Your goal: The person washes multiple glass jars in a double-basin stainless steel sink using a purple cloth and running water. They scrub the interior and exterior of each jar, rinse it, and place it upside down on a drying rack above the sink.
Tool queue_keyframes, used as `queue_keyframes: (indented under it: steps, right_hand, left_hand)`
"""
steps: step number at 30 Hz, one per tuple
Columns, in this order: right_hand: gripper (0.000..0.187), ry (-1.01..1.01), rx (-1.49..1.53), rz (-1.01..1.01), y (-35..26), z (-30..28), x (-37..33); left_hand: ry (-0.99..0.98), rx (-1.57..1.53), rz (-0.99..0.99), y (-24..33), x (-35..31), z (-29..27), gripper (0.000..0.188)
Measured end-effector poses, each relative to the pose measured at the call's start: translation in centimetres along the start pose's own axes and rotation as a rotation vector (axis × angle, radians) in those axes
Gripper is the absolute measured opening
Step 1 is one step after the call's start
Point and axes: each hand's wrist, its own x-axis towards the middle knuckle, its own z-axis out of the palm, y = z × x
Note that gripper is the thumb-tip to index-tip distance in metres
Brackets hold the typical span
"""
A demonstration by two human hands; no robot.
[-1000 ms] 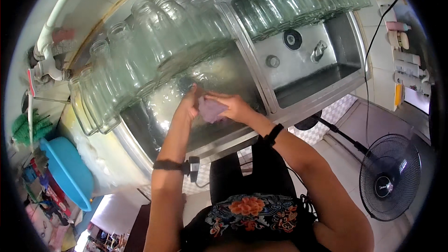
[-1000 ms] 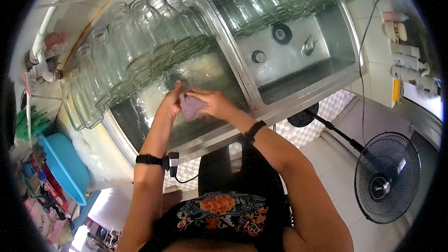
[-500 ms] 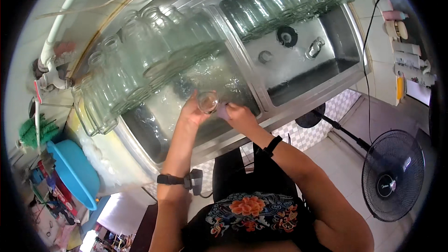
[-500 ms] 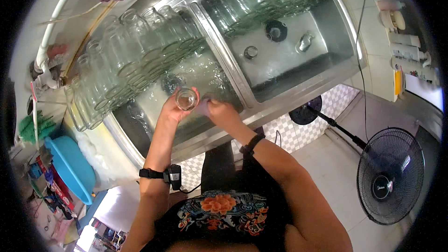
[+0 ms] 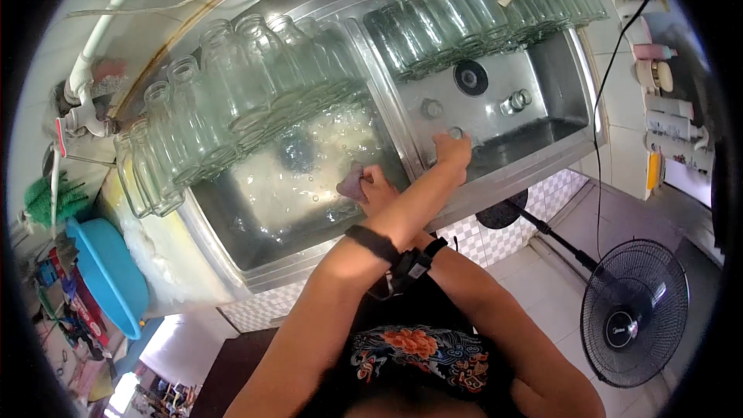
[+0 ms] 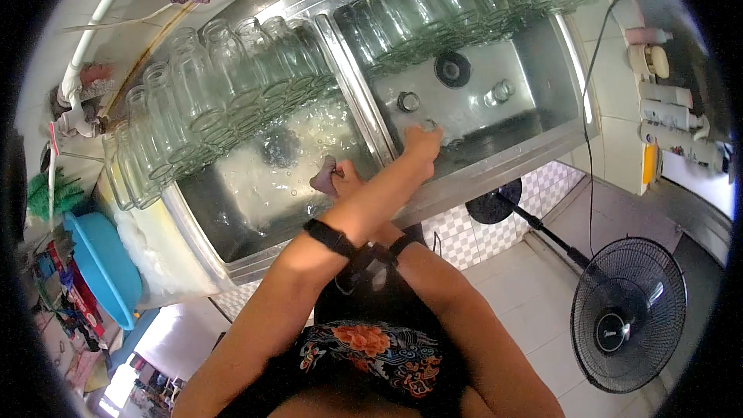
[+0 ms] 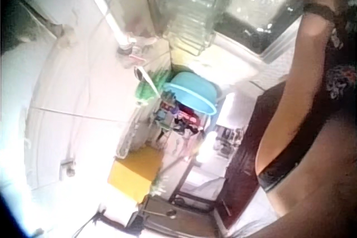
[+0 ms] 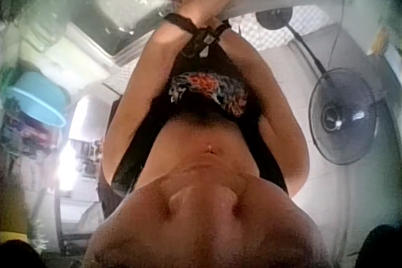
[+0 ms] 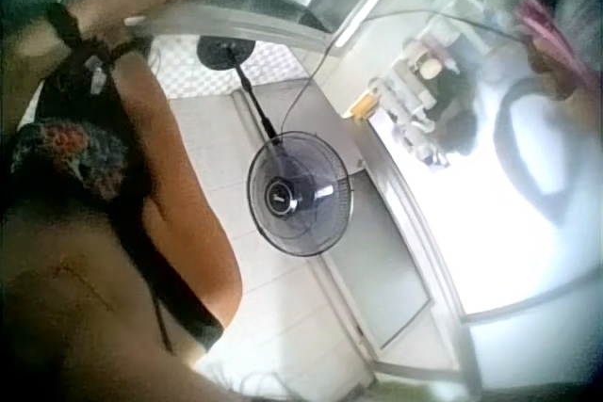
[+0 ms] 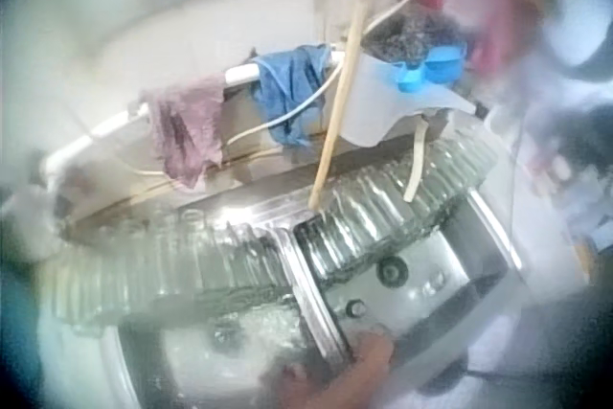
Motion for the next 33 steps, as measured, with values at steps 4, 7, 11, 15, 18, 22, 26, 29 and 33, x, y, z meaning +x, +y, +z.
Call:
queue_keyframes:
  steps: [4,7,11,15,18,22,26,29,33]
  right_hand:
    - [0.022,0.164,-0.229,0.01,3.1,3.0,0.0]
    - [0.018,0.154,-0.145,0.07,2.9,1.3,-0.3]
    - [0.02,0.292,0.093,0.204,2.3,1.0,0.7]
    - [0.029,0.272,0.161,0.422,1.0,0.0,1.4]
    - [0.04,0.262,0.177,0.432,0.6,0.5,1.9]
    - [0.045,0.356,0.272,0.492,3.2,0.3,1.1]
    - [0.06,0.366,1.339,0.659,3.1,1.0,1.2]
    - [0.068,0.311,1.433,0.528,1.4,1.3,2.0]
    - [0.075,0.252,0.49,0.033,-0.1,-0.1,4.0]
  left_hand:
    - [-0.28,-0.189,0.251,1.0,-3.2,-5.9,0.046]
    - [0.005,-0.156,0.47,0.9,-0.9,-13.4,0.029]
    - [0.375,-0.013,0.602,-3.9,10.2,-22.1,0.025]
    - [0.507,0.434,0.497,-8.5,20.9,-25.3,0.02]
    - [0.379,0.01,0.22,-9.3,28.2,-27.8,0.029]
    - [0.294,-0.423,-0.055,-5.0,24.8,-23.1,0.021]
    - [0.445,-0.358,0.186,-2.8,17.8,-22.7,0.013]
    - [0.551,0.046,0.648,-4.5,14.2,-25.3,0.005]
    - [0.213,0.3,0.703,-1.7,6.6,-27.8,0.007]
